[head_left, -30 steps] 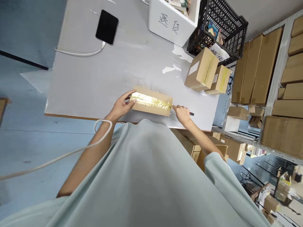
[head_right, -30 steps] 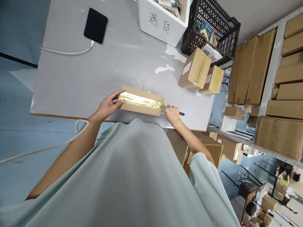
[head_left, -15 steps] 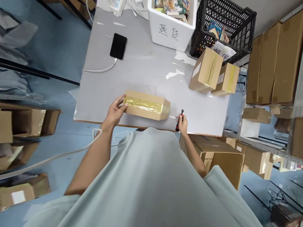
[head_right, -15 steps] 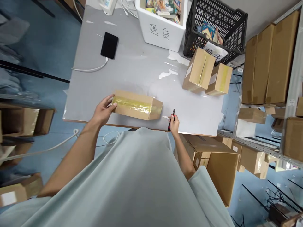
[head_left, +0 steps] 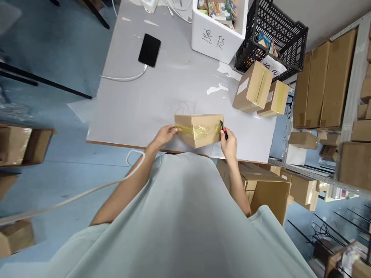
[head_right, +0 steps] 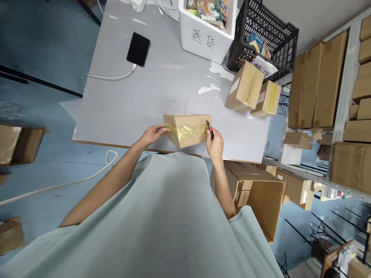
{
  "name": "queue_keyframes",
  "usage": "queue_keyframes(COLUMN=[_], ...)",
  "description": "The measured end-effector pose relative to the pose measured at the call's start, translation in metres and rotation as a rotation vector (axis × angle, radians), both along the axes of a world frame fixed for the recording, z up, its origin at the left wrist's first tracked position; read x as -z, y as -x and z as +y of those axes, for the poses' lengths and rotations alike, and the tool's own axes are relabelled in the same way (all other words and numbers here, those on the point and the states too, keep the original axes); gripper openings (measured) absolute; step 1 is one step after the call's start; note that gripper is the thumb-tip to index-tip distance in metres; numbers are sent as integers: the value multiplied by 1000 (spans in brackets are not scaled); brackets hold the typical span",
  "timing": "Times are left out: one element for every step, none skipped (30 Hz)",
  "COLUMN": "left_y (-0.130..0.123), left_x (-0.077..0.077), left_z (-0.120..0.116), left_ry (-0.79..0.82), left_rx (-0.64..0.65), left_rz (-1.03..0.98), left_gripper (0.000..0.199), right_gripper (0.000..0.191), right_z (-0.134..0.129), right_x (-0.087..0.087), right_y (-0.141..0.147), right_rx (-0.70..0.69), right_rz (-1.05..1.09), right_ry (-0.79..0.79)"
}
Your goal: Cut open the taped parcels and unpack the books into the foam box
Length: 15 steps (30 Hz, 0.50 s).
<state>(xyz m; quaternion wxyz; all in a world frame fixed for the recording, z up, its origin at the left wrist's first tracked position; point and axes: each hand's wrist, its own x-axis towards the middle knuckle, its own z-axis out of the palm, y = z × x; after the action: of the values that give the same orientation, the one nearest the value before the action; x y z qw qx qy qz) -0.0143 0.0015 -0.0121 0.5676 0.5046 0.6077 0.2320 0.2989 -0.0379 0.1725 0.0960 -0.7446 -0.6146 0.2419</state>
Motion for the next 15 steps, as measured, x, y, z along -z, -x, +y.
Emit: queue_keyframes(left_y=[-10, -18, -24, -26, -26, -24, -20, -16, -12, -8, -4, -2, 0, 1, 1], left_x=[-2, -6, -9, -14, -19, -25, -32, -40, -49, -59, -68, -76, -84, -89, -93], left_z=[0, 1, 1, 1, 2, 3, 5, 7, 10, 14, 18, 23, 28, 33, 37], left_ry=[59, 87, 112, 114, 97, 67, 21, -36, -99, -154, -195, -221, -235, -243, -245], left_rx=[35, 53, 60, 60, 47, 17, -24, -70, -111, -130, -122, -88, -41, 2, 38], left_rz=[-11, -23, -32, -37, -42, -43, -46, -50, -56, -65, -70, -69, -65, -60, -56], left_gripper=[75, 76, 75, 75, 74, 72, 69, 66, 63, 60, 57, 53, 49, 44, 40], right_gripper=[47, 47, 48, 48, 49, 50, 51, 52, 53, 53, 53, 53, 54, 54, 54], right_z=[0, 0, 0, 0, 0, 0, 0, 0, 0, 0, -1, -2, -3, -6, -9], right_x=[-8, -14, -17, -17, -17, -15, -14, -13, -13, -14, -16, -19, -23, -28, -33], right_y=[3, 9, 17, 27, 37, 48, 57, 65, 72, 77, 80, 83, 85, 88, 92], right_rx=[-26, -49, -66, -76, -79, -72, -58, -40, -20, 0, 22, 44, 64, 81, 90], right_rz=[-37, -67, -95, -123, -157, -198, -243, -283, -315, -334, -343, -347, -348, -348, -346], right_ry=[5, 22, 47, 71, 92, 109, 121, 129, 135, 139, 137, 132, 126, 122, 121])
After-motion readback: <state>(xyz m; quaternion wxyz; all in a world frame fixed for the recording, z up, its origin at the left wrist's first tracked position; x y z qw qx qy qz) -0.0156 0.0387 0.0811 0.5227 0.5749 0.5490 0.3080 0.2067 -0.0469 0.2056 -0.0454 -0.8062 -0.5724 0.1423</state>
